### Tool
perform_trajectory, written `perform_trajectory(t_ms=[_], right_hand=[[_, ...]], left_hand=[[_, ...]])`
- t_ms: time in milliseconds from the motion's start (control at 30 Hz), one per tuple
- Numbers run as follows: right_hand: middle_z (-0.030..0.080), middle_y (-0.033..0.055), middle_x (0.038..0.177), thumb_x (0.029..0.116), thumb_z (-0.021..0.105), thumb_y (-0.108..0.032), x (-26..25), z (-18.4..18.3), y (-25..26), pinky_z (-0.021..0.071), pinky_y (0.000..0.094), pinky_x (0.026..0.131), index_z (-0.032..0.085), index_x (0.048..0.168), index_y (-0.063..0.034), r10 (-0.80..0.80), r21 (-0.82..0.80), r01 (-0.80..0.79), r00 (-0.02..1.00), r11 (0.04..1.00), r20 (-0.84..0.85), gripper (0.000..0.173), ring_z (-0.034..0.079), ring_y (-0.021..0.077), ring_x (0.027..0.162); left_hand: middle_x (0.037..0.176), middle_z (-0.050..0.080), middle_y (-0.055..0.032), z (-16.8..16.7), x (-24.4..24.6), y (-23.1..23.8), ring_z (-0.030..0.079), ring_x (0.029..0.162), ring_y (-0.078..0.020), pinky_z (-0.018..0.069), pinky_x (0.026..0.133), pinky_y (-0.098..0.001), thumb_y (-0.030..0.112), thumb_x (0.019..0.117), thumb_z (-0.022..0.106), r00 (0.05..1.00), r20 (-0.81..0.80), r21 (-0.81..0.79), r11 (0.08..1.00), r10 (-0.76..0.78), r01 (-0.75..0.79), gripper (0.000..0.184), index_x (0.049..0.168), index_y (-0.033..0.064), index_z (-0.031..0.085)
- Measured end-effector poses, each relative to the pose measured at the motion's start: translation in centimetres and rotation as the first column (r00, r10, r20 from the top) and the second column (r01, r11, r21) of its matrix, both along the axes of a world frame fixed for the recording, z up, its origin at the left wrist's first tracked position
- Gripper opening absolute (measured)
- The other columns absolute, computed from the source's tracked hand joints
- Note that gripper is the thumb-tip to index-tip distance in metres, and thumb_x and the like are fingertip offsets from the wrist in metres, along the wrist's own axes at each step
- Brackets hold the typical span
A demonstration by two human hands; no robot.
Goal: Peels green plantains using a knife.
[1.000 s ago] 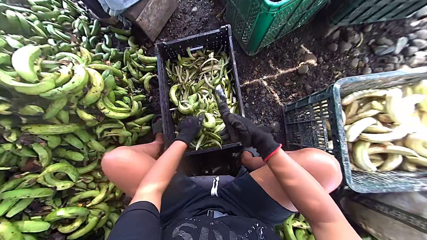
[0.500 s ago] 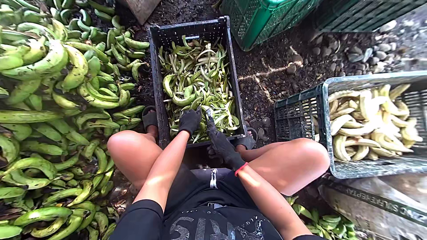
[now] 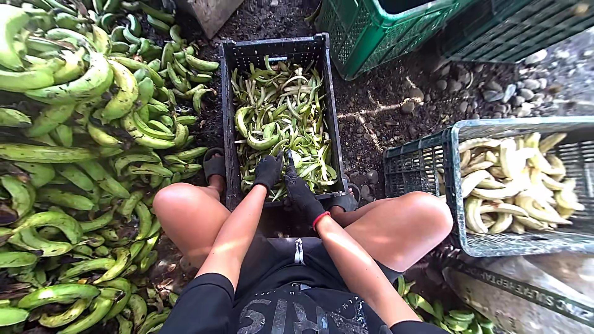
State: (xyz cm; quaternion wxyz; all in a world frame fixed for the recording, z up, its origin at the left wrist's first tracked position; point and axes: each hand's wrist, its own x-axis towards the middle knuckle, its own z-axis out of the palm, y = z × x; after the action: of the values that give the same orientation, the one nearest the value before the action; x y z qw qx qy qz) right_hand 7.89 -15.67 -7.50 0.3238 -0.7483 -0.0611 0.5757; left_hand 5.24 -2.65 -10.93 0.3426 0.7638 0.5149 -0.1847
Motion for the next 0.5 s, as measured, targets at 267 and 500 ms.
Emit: perform_trajectory(t_ms=[267,500], right_hand=[[0.064,0.0195,0.102,0.1132,0.027,-0.042,0.3,-0.9,0.9,0.0551,0.0503,0.079,0.052,0.138,-0.0040,0.208,0.035,-0.218,0.959,0.975,0.192,0.052,0.065,0.0297,0.082],[0.061,0.0121,0.084,0.1118,0.031,-0.049,1.3,3.0,-3.6,0.0579,0.0360,0.064,0.051,0.127,0.0002,-0.202,0.072,0.206,0.978,0.976,-0.059,0.055,0.064,0.0195,0.065]], left_hand=[[0.108,0.066,-0.0291,-0.9,-1.9,-0.1,0.064,0.104,-0.0465,0.0495,0.087,-0.0660,0.057,0.1084,0.025,0.992,0.124,0.021,0.999,0.029,-0.032,0.073,0.107,-0.0039,0.066],[0.104,0.067,-0.0285,0.5,-2.0,1.7,0.066,0.100,-0.0437,0.0491,0.089,-0.0633,0.057,0.1087,0.023,0.976,0.219,0.006,1.000,-0.010,0.009,0.076,0.104,-0.0056,0.067]])
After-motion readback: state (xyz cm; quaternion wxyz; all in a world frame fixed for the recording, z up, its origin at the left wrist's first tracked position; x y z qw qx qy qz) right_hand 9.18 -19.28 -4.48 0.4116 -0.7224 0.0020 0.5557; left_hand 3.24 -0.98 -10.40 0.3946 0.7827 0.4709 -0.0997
